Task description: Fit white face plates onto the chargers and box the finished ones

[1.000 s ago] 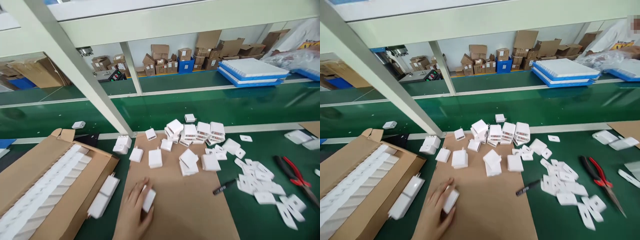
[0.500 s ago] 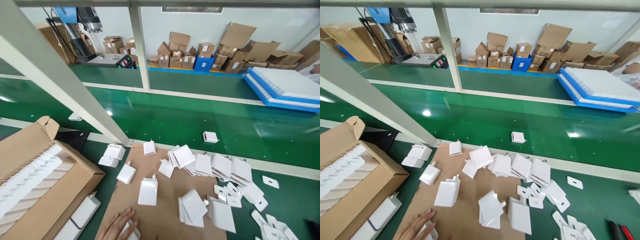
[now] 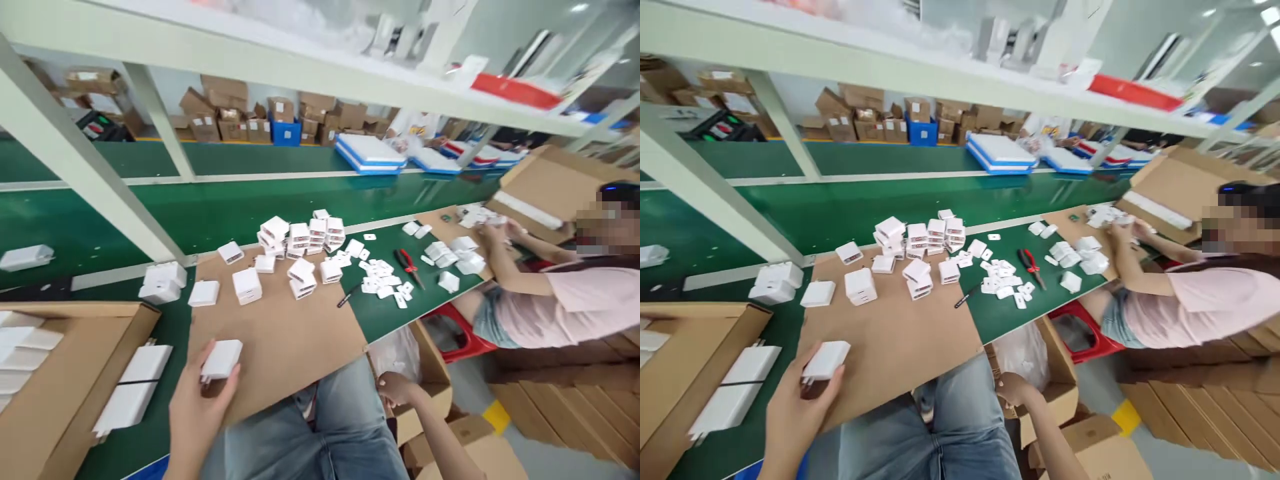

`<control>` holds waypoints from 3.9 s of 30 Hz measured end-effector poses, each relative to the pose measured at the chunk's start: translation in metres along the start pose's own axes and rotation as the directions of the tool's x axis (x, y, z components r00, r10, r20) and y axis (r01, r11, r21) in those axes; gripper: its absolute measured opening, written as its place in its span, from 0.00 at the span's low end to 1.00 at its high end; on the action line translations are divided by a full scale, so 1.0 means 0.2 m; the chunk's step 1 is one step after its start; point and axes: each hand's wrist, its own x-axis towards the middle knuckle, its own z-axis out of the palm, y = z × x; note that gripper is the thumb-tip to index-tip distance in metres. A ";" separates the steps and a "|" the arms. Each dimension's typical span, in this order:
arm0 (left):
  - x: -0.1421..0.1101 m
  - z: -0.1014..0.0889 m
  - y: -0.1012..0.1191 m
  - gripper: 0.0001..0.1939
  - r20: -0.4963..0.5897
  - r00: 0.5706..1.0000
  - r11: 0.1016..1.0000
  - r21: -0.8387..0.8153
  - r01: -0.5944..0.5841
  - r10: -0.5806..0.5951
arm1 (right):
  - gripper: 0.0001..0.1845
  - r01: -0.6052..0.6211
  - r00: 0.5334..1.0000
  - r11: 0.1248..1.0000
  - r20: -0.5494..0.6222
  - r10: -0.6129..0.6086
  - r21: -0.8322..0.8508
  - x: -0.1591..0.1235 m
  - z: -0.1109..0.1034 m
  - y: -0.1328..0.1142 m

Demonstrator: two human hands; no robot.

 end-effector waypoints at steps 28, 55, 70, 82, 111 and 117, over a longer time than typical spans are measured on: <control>0.04 -0.10 0.10 0.26 0.037 0.992 0.932 -0.342 0.123 -0.117 | 0.24 0.389 0.546 0.913 -0.768 -0.335 -0.122 0.64 -0.40 -0.07; 0.53 -0.27 0.15 0.28 -0.130 0.989 0.794 0.608 0.025 0.068 | 0.22 0.290 0.610 0.957 -0.775 -0.165 0.024 0.58 -0.44 -0.11; 0.72 -0.21 0.17 0.29 0.154 0.985 0.826 0.564 -0.023 -0.077 | 0.25 0.268 0.640 0.959 -0.761 -0.105 0.093 0.60 -0.44 -0.10; 0.67 -0.20 0.15 0.15 0.138 0.982 0.521 0.852 -0.052 -0.128 | 0.21 0.298 0.622 0.954 -0.764 -0.170 0.031 0.60 -0.43 -0.11; 1.72 0.14 0.18 0.24 0.278 0.943 0.737 0.673 -0.055 -0.184 | 0.31 0.350 0.528 0.903 -0.849 0.027 0.247 0.60 -0.40 -0.17; 1.39 0.00 0.27 0.32 -0.119 0.985 0.958 0.274 -0.090 0.126 | 0.18 0.526 0.660 0.799 -0.733 -0.168 0.291 0.48 -0.31 -0.33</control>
